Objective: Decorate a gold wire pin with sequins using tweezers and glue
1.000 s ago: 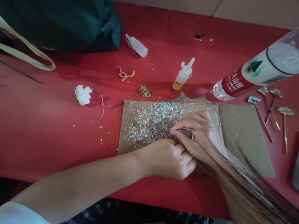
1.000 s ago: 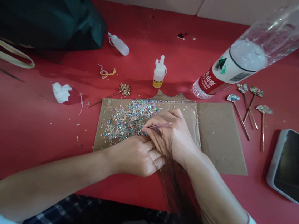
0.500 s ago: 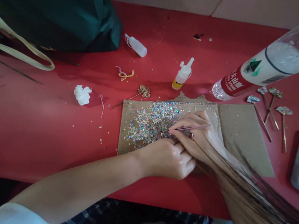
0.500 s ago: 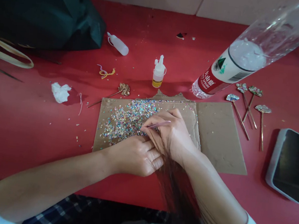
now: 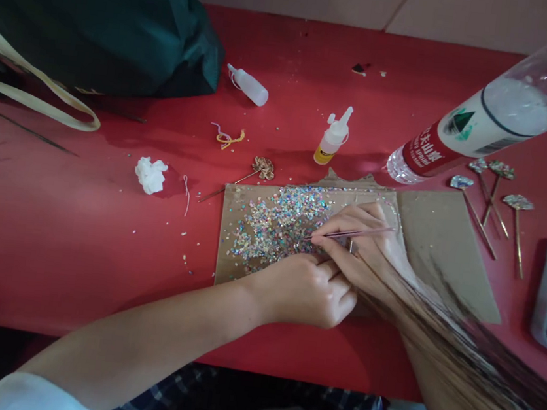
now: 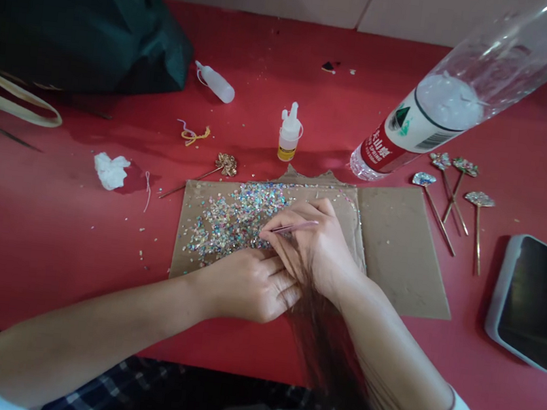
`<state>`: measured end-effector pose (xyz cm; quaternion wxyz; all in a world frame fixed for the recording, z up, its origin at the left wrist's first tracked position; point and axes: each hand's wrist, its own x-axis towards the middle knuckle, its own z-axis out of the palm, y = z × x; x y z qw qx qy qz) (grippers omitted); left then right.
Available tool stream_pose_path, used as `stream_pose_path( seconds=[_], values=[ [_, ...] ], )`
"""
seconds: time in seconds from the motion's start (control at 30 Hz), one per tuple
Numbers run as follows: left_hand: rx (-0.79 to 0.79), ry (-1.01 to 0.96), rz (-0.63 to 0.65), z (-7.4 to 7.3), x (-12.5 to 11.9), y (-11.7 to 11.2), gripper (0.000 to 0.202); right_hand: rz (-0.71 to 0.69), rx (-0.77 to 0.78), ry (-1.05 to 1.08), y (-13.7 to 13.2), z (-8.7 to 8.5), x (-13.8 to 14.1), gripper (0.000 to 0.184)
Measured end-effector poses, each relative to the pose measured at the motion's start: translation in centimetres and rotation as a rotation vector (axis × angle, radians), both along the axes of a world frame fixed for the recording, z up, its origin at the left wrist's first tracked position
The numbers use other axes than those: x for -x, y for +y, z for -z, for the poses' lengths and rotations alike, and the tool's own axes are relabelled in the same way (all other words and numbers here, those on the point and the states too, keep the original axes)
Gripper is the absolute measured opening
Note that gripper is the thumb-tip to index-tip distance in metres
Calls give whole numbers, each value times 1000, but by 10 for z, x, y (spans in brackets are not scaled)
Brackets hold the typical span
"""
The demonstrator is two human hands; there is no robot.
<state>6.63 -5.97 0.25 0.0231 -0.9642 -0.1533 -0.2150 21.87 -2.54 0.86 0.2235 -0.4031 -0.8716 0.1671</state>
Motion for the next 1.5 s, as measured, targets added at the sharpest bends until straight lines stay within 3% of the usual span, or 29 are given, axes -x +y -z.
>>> stream_pose_path(
  seconds=[0.2, 0.37, 0.6, 0.97, 1.17, 1.5],
  values=[
    [-39, 38, -13, 0, 3, 0, 21, 118, 3, 156, 0, -14, -9, 9],
    [-74, 25, -3, -1, 4, 6, 21, 214, 23, 174, 0, -29, -34, 13],
    [-64, 46, -84, -3, 5, 18, 25, 365, 45, 136, 2, -27, -68, 16],
    [29, 128, -145, 2, 5, 21, 34, 284, 46, 151, 9, -2, -79, 8],
    [37, 123, -147, 2, 3, 22, 33, 235, -29, 125, 9, -3, -77, 13],
    [47, 126, -140, -1, 3, 23, 32, 235, 20, 123, 8, -6, -73, 17]
  ],
)
